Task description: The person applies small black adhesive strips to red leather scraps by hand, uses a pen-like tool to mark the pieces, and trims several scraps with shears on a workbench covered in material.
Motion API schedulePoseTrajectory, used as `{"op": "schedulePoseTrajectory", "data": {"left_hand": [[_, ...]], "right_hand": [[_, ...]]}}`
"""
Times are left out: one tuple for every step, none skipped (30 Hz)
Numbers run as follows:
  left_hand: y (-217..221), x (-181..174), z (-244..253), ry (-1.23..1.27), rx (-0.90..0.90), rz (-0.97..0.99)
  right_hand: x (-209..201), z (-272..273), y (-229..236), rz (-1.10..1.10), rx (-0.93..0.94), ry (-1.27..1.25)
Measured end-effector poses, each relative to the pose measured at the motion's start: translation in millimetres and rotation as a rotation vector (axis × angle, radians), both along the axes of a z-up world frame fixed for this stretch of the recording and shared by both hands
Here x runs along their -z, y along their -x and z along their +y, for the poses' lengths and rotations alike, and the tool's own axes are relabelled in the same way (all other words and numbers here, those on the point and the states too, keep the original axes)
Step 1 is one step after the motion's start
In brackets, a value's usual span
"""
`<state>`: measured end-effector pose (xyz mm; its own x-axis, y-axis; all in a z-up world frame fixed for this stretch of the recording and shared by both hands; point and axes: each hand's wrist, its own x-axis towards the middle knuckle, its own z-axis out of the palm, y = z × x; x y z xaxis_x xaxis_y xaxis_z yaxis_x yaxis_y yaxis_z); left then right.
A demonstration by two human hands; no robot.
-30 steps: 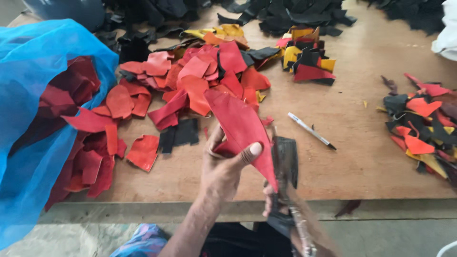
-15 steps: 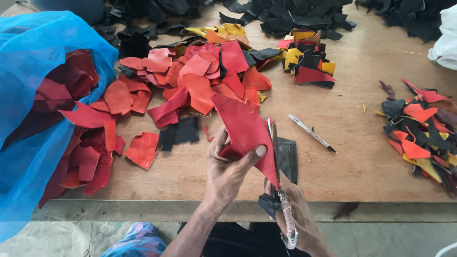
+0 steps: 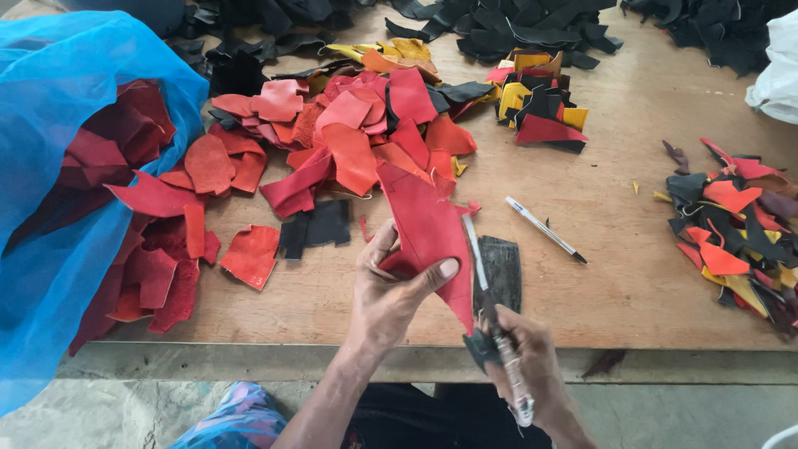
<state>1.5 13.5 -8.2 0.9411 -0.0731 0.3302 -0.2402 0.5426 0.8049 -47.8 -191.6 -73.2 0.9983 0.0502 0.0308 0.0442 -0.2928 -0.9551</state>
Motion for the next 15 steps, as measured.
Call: {"op": "schedulePoseTrajectory", "data": {"left_hand": [[1,1,0,0.008,0.001,0.026],[1,2,0,0.056,-0.015,0.021],[1,2,-1,0.105,-0.033,0.015],[0,1,-2,0.154,-0.051,0.008],[1,1,-3,0.157,-0.065,0.008],[1,1,-3,0.160,-0.079,0.008],[1,0,-5,0.162,-0.090,0.009],[2,-1,-7,0.166,-0.094,0.012],[3,-2,-9,0.168,-0.096,0.015],[4,-3,-10,0.171,-0.098,0.017],[5,-4,-12,0.134,-0.115,0.005],[6,-5,-13,0.097,-0.131,-0.006],[8,-6,-13,0.060,-0.150,-0.016],[9,-7,-14,0.052,-0.134,-0.005],[10,-8,-14,0.044,-0.115,0.007]], "right_hand": [[2,-1,-1,0.117,0.013,-0.136],[3,-1,1,0.097,-0.023,-0.169],[2,-1,2,0.075,-0.062,-0.202],[-1,-1,3,0.053,-0.100,-0.235],[-5,0,7,0.003,-0.132,-0.120],[-9,0,12,-0.047,-0.164,-0.005],[-14,1,17,-0.096,-0.191,0.109],[-19,3,19,-0.079,-0.194,0.113],[-24,5,21,-0.062,-0.195,0.116],[-28,9,21,-0.046,-0.195,0.120],[-31,12,21,0.002,-0.167,0.150],[-34,16,20,0.050,-0.139,0.180],[-37,19,20,0.100,-0.114,0.209],[-40,19,20,0.077,-0.128,0.246],[-42,20,19,0.052,-0.141,0.283]]}}
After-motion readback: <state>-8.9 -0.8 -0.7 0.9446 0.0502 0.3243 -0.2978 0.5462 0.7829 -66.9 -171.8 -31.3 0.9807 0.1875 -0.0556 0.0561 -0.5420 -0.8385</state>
